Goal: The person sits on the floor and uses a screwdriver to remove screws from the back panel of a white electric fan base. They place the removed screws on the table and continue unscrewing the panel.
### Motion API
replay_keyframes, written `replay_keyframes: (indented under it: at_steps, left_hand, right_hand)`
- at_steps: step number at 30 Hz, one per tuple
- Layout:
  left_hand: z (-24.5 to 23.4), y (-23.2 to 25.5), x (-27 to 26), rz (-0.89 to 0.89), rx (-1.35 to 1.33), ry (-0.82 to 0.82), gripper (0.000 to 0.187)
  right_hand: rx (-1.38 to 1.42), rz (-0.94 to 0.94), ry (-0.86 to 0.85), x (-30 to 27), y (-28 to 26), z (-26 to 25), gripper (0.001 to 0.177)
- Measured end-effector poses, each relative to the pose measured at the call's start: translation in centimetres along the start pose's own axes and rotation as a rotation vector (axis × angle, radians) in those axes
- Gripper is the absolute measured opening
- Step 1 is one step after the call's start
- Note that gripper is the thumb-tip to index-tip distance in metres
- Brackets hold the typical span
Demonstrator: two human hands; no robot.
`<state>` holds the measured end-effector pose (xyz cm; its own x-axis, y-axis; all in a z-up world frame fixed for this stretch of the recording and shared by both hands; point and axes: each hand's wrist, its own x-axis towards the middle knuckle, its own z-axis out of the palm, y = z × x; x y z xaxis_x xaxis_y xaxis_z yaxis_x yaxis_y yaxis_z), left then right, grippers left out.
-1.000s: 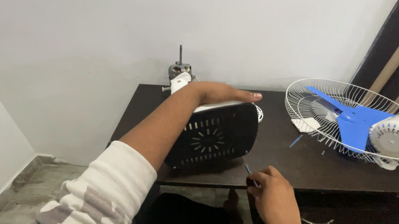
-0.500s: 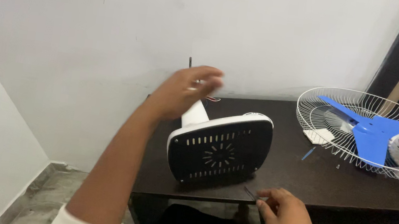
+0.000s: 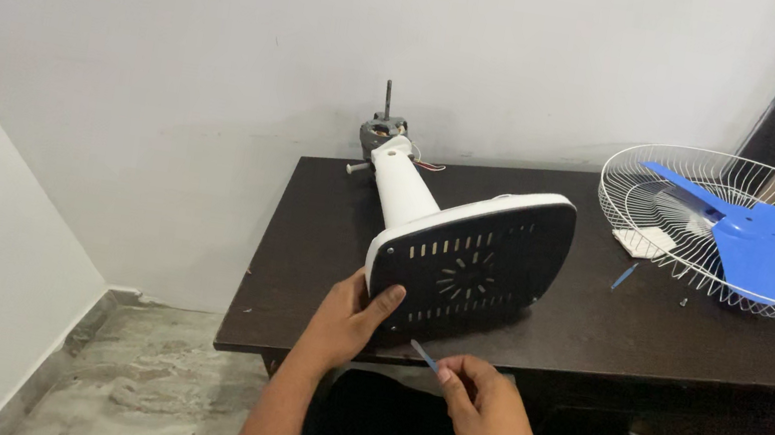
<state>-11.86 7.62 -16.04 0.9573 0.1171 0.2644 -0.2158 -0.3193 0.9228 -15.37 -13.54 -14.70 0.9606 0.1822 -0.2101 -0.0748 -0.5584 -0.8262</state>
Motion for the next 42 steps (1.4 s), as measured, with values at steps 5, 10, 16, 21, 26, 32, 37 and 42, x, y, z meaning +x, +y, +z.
replay_keyframes:
  at_steps: [5,10,16,21,26,32,37,42]
  left_hand:
    - [0.7,0.4,0.1,-0.094,0.065,-0.001,0.052]
    - [0.8,1.0,0.1,-0.127,0.094,-0.041,0.038]
    - [1.3,1.3,-0.3,-0.096,0.088,-0.033,0.033]
    - [1.3,1.7,-0.3,-0.067,0.101,-0.085,0.036]
    - [1.0,1.7,-0.7,-0.109,0.052,-0.084,0.040]
    - [-0.2,0.2,-0.6,-0.048,-0.082,-0.040,0.035]
    - [-0.5,-1.2,-0.9,-0.030,-0.148,0.076,0.033]
    - [-0.6,-2.2,-0.6,0.026,-0.374,0.265,0.037]
  right_hand:
    - [0.051,0.067,-0.026,0.2,0.5,-0.2,0.022]
    - [0.261,-0.031,-0.138,0.9,2.1,0.6,0.024]
    - [0.441,-0.083,-0.226,1.6,3.7,1.4,0.020]
    - [0.450,-0.167,-0.240,1.8,3.5,2.6,0.021]
    - [0.406,-0.145,-0.128,1.8,3.5,2.6,0.019]
    - [0.469,-0.186,0.314,2.2,4.4,-1.7,0.018]
    - [0.466,-0.101,0.389,2.8,5.7,-4.2,0.020]
    - [0.362,-0.092,0.341,3.2,6.4,-3.9,0.018]
